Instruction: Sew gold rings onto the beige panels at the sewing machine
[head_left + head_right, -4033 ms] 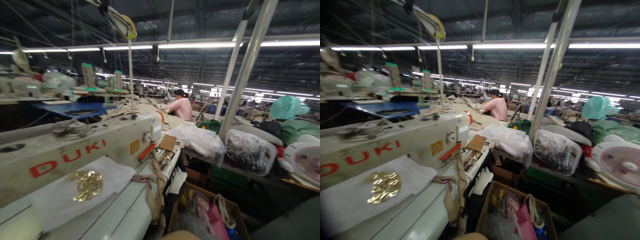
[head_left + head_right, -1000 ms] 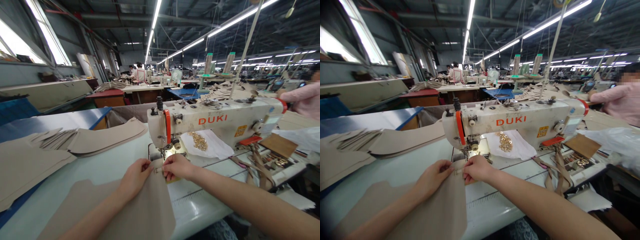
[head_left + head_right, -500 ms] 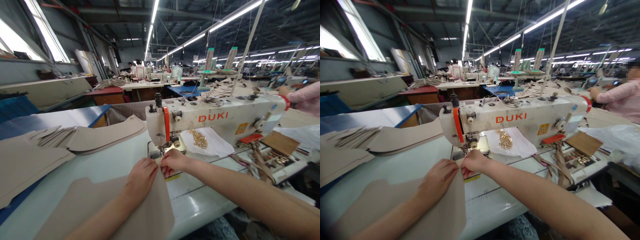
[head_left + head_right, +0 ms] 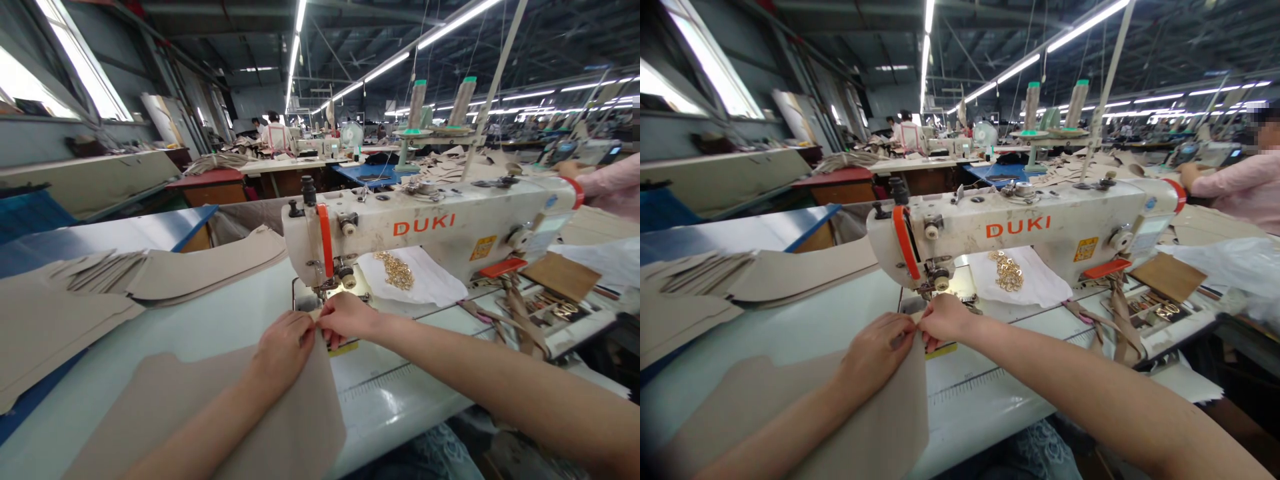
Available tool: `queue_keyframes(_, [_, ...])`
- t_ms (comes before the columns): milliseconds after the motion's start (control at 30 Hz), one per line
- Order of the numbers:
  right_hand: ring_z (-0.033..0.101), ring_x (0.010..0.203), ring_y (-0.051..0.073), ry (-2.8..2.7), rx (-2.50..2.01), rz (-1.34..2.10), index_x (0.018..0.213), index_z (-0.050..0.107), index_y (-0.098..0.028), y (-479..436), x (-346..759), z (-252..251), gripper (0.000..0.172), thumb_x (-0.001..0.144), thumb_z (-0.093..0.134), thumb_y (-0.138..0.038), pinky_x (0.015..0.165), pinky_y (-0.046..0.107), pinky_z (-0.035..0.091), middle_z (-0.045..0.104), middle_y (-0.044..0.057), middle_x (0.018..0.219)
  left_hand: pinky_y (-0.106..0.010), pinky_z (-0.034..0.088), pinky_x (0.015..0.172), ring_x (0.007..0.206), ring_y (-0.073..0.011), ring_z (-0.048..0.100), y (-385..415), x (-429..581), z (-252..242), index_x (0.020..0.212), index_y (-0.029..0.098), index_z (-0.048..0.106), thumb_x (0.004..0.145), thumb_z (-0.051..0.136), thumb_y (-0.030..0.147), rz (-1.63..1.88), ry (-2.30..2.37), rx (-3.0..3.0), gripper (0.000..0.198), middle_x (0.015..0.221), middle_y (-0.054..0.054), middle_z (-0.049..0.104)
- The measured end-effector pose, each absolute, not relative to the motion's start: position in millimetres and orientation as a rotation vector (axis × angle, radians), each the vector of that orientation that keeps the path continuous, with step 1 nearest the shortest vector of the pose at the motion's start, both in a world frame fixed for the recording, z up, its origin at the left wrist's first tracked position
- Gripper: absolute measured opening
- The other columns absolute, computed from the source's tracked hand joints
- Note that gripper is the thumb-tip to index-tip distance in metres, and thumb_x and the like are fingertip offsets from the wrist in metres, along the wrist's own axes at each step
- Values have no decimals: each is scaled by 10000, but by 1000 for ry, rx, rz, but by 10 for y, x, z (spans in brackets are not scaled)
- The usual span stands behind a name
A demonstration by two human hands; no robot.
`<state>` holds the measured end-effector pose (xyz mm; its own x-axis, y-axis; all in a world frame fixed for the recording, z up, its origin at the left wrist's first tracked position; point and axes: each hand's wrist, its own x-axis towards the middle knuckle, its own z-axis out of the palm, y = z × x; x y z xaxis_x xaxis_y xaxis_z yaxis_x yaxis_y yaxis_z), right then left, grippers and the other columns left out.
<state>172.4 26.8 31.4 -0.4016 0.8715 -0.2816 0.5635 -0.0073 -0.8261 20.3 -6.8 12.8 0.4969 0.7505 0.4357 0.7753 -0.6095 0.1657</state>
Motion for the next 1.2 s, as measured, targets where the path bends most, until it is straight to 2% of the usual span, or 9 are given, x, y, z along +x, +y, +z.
queue_keyframes(100, [637, 653, 174, -2099, -1424, 1024, 696, 615, -159, 159, 1854, 270, 171, 790, 482, -107, 634, 267, 482, 657, 35, 673, -280, 499, 681, 721, -174, 608, -61, 195, 100, 687, 183, 573, 815, 440, 122, -822, -1307, -2645, 194, 727, -36, 661])
queue_keyframes(200, [586, 886, 205, -2306, -1237, 749, 779, 637, -168, -7, 2067, 220, 129, 822, 520, -134, 818, 321, 425, 661, 67, 865, -284, 507, 675, 709, -170, 612, -56, 188, 71, 716, 185, 586, 820, 440, 132, -914, -1237, -2603, 186, 726, -28, 666])
queue_keyframes(267, [548, 902, 198, -2588, -941, 443, 827, 638, -159, -118, 2212, 196, 135, 859, 508, -139, 826, 313, 412, 644, 74, 896, -280, 511, 676, 709, -164, 615, -51, 189, 56, 716, 188, 585, 821, 440, 128, -956, -1198, -2587, 189, 725, -24, 668])
queue_keyframes(367, [509, 886, 187, -2817, -566, -45, 1000, 606, -139, -228, 2346, 192, 171, 921, 456, -162, 794, 297, 417, 620, 64, 906, -274, 515, 672, 702, -157, 614, -48, 195, 47, 704, 192, 575, 829, 435, 125, -994, -1171, -2562, 199, 716, -18, 666])
queue_keyframes(433, [495, 910, 182, -2842, -506, -158, 1059, 581, -145, -251, 2359, 199, 180, 931, 459, -182, 803, 297, 415, 610, 57, 939, -275, 517, 673, 704, -156, 614, -49, 199, 47, 716, 190, 576, 842, 430, 130, -989, -1162, -2556, 202, 720, -18, 667])
queue_keyframes(533, [488, 938, 173, -2828, -507, -211, 1010, 586, -167, -229, 2289, 187, 149, 935, 462, -200, 836, 302, 408, 609, 48, 979, -277, 520, 683, 717, -157, 613, -49, 191, 42, 739, 183, 583, 865, 424, 139, -971, -1124, -2563, 208, 742, -24, 672])
queue_keyframes(667, [499, 850, 174, -2688, -560, -197, 812, 584, -169, -179, 2157, 131, 195, 927, 470, -277, 819, 300, 417, 615, 23, 832, -280, 521, 695, 732, -155, 609, -35, 160, 18, 761, 179, 588, 884, 418, 152, -930, -1112, -2589, 212, 765, -25, 672])
queue_keyframes(833, [507, 830, 165, -2654, -515, -181, 821, 566, -160, -140, 2085, 46, 125, 901, 501, -231, 802, 294, 425, 614, 21, 844, -278, 517, 687, 731, -157, 598, -22, 155, 19, 743, 183, 578, 889, 419, 146, -860, -1114, -2602, 219, 758, -16, 660])
queue_keyframes(1200, [547, 791, 148, -2638, -526, -35, 779, 581, -167, -132, 2080, -25, 187, 913, 467, -230, 752, 278, 428, 639, 23, 805, -279, 528, 688, 719, -152, 607, -43, 192, 13, 785, 172, 581, 934, 343, 170, -876, -1036, -2525, 280, 745, -20, 658])
